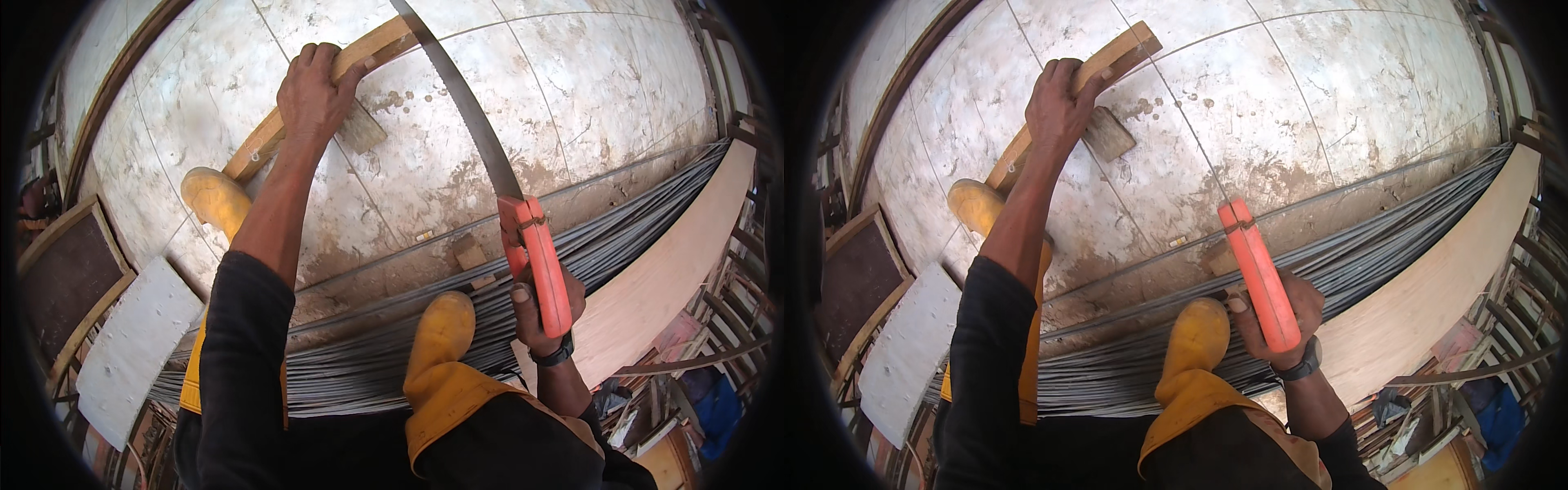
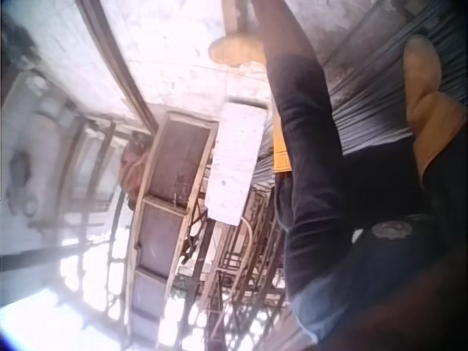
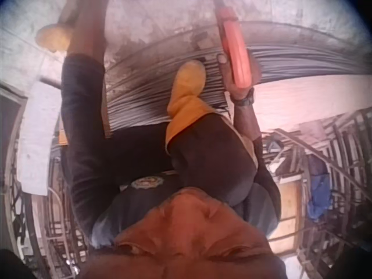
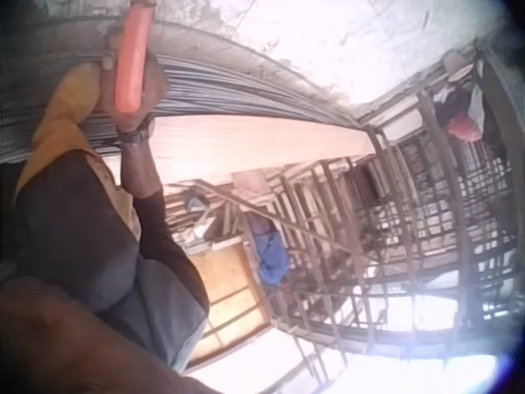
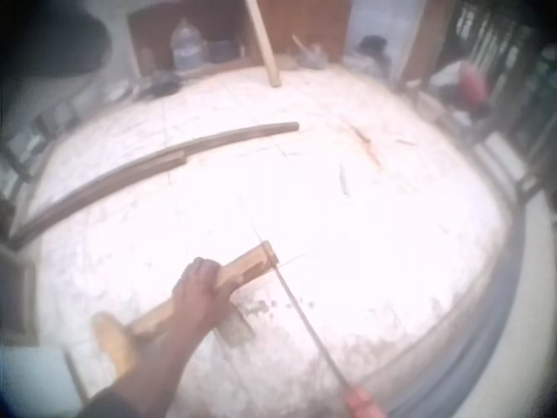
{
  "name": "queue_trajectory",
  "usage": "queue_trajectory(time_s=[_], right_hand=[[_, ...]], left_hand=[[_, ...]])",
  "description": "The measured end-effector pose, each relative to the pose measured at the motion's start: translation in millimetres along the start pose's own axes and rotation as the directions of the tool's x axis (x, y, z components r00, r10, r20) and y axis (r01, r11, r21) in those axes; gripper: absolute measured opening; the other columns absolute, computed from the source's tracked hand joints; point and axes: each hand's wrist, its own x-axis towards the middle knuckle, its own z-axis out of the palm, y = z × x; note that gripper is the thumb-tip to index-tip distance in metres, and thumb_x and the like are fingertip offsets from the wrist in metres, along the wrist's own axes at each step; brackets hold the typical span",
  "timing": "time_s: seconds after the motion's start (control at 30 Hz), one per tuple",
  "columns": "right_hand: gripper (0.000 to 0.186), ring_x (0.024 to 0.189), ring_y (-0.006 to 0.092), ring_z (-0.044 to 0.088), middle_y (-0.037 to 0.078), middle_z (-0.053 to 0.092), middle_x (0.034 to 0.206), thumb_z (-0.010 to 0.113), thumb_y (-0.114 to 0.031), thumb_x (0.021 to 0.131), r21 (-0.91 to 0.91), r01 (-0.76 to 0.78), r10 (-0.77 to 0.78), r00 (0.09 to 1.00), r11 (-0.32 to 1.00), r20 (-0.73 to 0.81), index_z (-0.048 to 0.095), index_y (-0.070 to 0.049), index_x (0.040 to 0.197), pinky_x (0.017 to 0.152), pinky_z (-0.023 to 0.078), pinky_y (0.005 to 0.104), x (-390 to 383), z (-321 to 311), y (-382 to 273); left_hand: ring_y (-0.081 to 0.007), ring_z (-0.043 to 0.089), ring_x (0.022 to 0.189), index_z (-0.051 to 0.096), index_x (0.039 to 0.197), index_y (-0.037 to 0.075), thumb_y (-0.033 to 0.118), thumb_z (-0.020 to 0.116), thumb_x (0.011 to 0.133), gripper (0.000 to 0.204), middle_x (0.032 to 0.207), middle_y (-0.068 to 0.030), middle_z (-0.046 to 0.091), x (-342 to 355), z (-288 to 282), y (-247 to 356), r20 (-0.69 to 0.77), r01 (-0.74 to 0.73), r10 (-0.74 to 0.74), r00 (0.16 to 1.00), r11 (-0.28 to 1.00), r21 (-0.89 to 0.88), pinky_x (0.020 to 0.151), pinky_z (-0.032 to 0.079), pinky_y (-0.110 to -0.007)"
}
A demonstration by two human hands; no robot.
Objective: The person saws a wooden plank by hand and later uses a measuring tape and pencil to mark another wooden piece.
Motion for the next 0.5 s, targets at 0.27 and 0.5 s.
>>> queue_trajectory(time_s=[0.27,0.5], right_hand=[[0.023,0.053,0.0253,0.056,0.009,0.058,0.069,0.077,-0.018,0.082,-0.073,0.010,-0.011,1.000,0.997,-0.019,0.065,0.000,0.092,0.048,0.043,0.0337,-2,4,11],[0.027,0.056,0.0274,0.056,0.010,0.058,0.074,0.076,-0.020,0.085,-0.105,-0.004,-0.003,0.998,0.994,-0.067,0.064,0.001,0.097,0.049,0.041,0.0357,2,-7,14]], left_hand=[[-0.0306,0.063,0.098,0.063,0.115,0.008,0.056,0.078,0.074,0.065,0.103,-0.0107,0.063,-43,-4,15,0.276,-0.048,0.033,0.961,0.998,0.047,0.083,0.051,-0.045],[-0.0325,0.060,0.113,0.053,0.130,0.011,0.038,0.092,0.058,0.086,0.124,-0.0127,0.059,-58,-10,12,0.220,-0.302,0.247,0.944,0.916,0.265,0.094,0.050,-0.046]])
